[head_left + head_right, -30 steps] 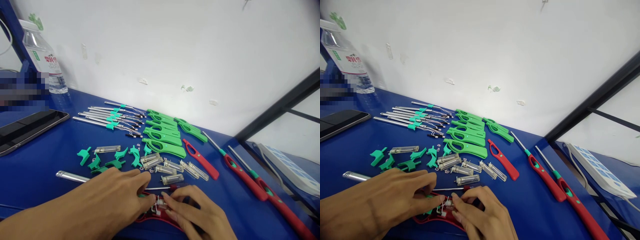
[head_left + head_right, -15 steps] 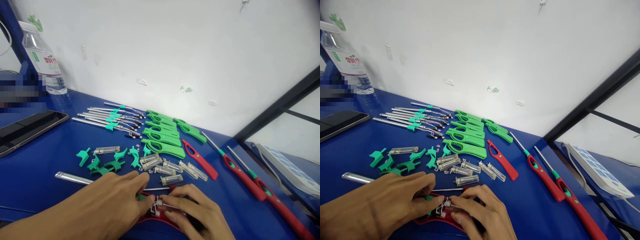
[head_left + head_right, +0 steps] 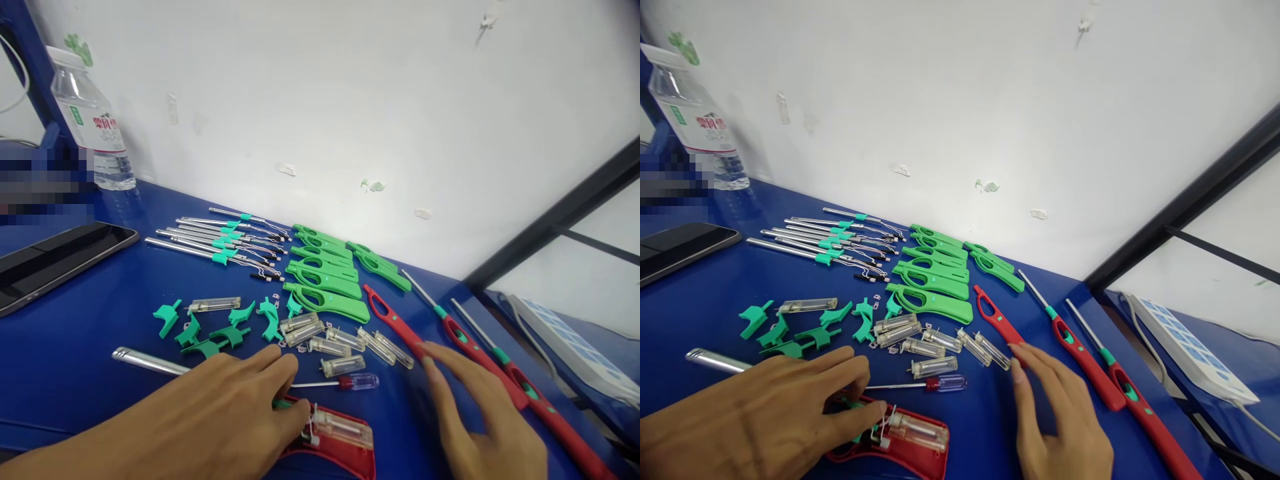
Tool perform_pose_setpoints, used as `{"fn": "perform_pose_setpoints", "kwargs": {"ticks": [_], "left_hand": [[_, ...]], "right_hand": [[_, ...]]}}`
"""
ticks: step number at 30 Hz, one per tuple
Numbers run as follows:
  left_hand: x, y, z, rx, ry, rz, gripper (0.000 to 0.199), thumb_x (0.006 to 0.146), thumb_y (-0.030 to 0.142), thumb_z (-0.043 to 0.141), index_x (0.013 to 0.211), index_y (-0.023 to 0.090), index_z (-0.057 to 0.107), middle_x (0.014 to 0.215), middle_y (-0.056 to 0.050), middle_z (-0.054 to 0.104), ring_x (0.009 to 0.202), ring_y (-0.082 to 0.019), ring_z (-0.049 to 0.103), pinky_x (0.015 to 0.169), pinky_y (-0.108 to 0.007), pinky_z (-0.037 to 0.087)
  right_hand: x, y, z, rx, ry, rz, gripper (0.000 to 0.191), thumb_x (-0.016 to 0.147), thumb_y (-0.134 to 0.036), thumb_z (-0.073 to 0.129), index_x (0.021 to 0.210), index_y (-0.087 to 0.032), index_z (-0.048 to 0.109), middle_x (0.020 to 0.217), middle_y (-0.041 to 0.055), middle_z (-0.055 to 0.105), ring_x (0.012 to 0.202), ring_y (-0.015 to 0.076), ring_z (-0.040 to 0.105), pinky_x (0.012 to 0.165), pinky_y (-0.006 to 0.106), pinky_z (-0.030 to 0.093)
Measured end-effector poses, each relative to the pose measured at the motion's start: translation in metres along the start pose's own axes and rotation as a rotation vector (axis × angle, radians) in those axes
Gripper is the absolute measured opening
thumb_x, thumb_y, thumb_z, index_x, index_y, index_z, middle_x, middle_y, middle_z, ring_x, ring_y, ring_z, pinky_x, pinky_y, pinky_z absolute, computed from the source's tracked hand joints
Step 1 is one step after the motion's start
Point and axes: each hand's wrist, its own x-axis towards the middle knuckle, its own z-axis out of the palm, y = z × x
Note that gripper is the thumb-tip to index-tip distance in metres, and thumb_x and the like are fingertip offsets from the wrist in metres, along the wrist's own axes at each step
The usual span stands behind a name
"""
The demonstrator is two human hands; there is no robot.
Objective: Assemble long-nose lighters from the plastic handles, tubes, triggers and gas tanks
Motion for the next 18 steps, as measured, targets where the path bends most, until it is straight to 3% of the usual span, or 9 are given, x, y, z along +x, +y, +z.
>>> {"fn": "perform_pose_setpoints", "kwargs": {"ticks": [2,3,6,8,10,13,16,18], "left_hand": [[0.003,0.003,-0.004,0.016,0.007,0.001,0.058,0.102,0.034,0.072,0.157,0.047,0.057,0.143,0.002,0.071,0.099,-0.027,0.075,0.080,-0.041,0.058],[0.003,0.005,-0.006,0.034,0.013,0.000,0.064,0.098,0.024,0.073,0.156,0.047,0.056,0.140,0.002,0.072,0.098,-0.027,0.076,0.078,-0.041,0.058],[0.000,0.005,-0.011,0.068,0.039,-0.028,0.082,0.086,0.003,0.066,0.154,0.048,0.056,0.137,0.003,0.073,0.107,-0.029,0.077,0.082,-0.042,0.059],[-0.002,0.000,-0.013,0.066,0.076,-0.030,0.088,0.084,0.002,0.065,0.158,0.048,0.051,0.145,0.003,0.071,0.127,-0.031,0.072,0.096,-0.043,0.059],[-0.001,-0.006,-0.014,0.086,0.102,-0.054,0.084,0.089,0.003,0.064,0.159,0.047,0.051,0.148,0.002,0.069,0.135,-0.031,0.069,0.101,-0.042,0.056],[0.004,-0.013,-0.019,0.134,0.148,-0.112,0.066,0.096,0.002,0.056,0.144,0.047,0.062,0.130,0.002,0.073,0.114,-0.027,0.074,0.090,-0.042,0.055],[0.009,-0.016,-0.028,0.094,0.157,-0.120,0.062,0.100,0.002,0.048,0.140,0.047,0.062,0.121,0.002,0.073,0.106,-0.025,0.074,0.081,-0.040,0.052],[0.010,-0.018,-0.033,0.070,0.166,-0.125,0.059,0.100,0.003,0.047,0.137,0.046,0.064,0.116,0.002,0.073,0.096,-0.023,0.073,0.071,-0.038,0.048]], "right_hand": [[0.003,0.019,0.002,-0.061,-0.080,0.010,0.046,0.111,-0.057,0.058,0.133,-0.024,0.081,0.135,0.0113,0.084,0.129,0.0408,0.079,0.107,0.065,0.065],[0.005,0.025,0.004,-0.051,-0.099,0.022,0.051,0.111,-0.058,0.055,0.134,-0.022,0.081,0.136,0.0123,0.084,0.130,0.0418,0.078,0.108,0.067,0.065],[0.007,0.035,0.007,-0.043,-0.200,0.067,0.055,0.110,-0.060,0.053,0.133,-0.019,0.082,0.134,0.0129,0.086,0.127,0.0404,0.080,0.110,0.063,0.065],[0.007,0.038,0.008,-0.072,-0.232,0.106,0.053,0.108,-0.060,0.057,0.131,-0.020,0.084,0.128,0.0127,0.087,0.120,0.0395,0.083,0.104,0.058,0.069],[0.007,0.040,0.007,-0.097,-0.232,0.132,0.050,0.106,-0.063,0.062,0.127,-0.023,0.085,0.122,0.0117,0.089,0.111,0.0391,0.086,0.092,0.052,0.074],[0.006,0.042,0.005,-0.131,-0.224,0.139,0.050,0.104,-0.066,0.061,0.123,-0.026,0.085,0.119,0.0096,0.089,0.106,0.0383,0.087,0.086,0.050,0.074],[0.004,0.045,0.005,-0.173,-0.237,0.121,0.054,0.108,-0.065,0.055,0.128,-0.024,0.083,0.121,0.0112,0.089,0.108,0.0381,0.087,0.085,0.049,0.074],[0.003,0.048,0.005,-0.225,-0.254,0.114,0.057,0.108,-0.066,0.056,0.133,-0.023,0.082,0.113,0.0127,0.090,0.099,0.0379,0.088,0.075,0.045,0.073]]}}
